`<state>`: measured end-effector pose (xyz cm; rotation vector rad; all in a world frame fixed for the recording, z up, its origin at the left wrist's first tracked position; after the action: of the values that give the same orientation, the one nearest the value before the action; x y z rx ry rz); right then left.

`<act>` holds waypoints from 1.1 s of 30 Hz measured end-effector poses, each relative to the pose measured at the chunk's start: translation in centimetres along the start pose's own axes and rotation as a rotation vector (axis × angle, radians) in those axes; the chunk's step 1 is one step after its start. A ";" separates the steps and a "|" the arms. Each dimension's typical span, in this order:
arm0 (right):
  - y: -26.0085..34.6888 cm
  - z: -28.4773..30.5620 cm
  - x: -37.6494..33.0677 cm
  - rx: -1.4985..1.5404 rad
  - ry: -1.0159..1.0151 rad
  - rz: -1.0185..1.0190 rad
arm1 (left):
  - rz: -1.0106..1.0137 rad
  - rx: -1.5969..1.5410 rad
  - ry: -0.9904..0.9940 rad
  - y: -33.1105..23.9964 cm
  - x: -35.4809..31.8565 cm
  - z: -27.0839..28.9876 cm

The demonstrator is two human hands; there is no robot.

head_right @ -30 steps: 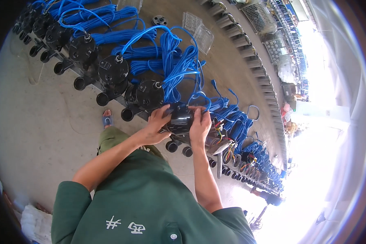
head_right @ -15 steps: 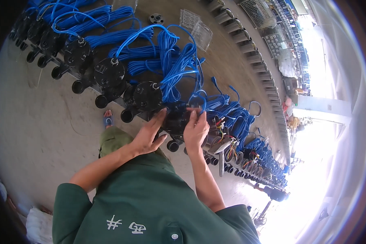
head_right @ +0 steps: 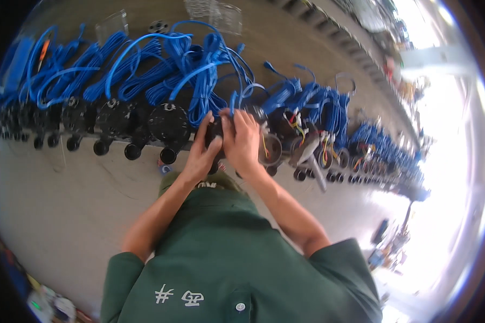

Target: The person assembles industrial submersible pumps at a workstation by aligning a component, using a hammer to tap it into place, and connecting electrical wires to terminals one at a time.

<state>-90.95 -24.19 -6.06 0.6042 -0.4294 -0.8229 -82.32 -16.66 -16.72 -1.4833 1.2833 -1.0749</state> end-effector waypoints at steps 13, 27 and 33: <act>-16.7 15.0 -16.4 -0.613 -0.062 -0.781 | 0.080 -0.192 -0.019 -1.7 1.7 -0.9; -16.6 18.5 -16.1 -0.625 0.005 -0.582 | -0.094 0.016 -0.182 -0.7 1.1 -1.3; -12.1 13.5 -18.0 0.553 0.089 -0.606 | -0.102 0.057 -0.164 -0.8 1.2 -0.9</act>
<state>-116.32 -21.00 -5.93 1.3199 -0.3963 -1.2570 -82.88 -17.81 -15.68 -1.5734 1.0649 -1.0244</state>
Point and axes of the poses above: each hand's wrist, its own x-axis towards the middle knuckle, its own z-axis out of the back of the hand, y = z × x, the point moved 6 cm from there along x, towards the middle knuckle, and after that the axes turned 13 degrees about y, right-handed, at the moved point
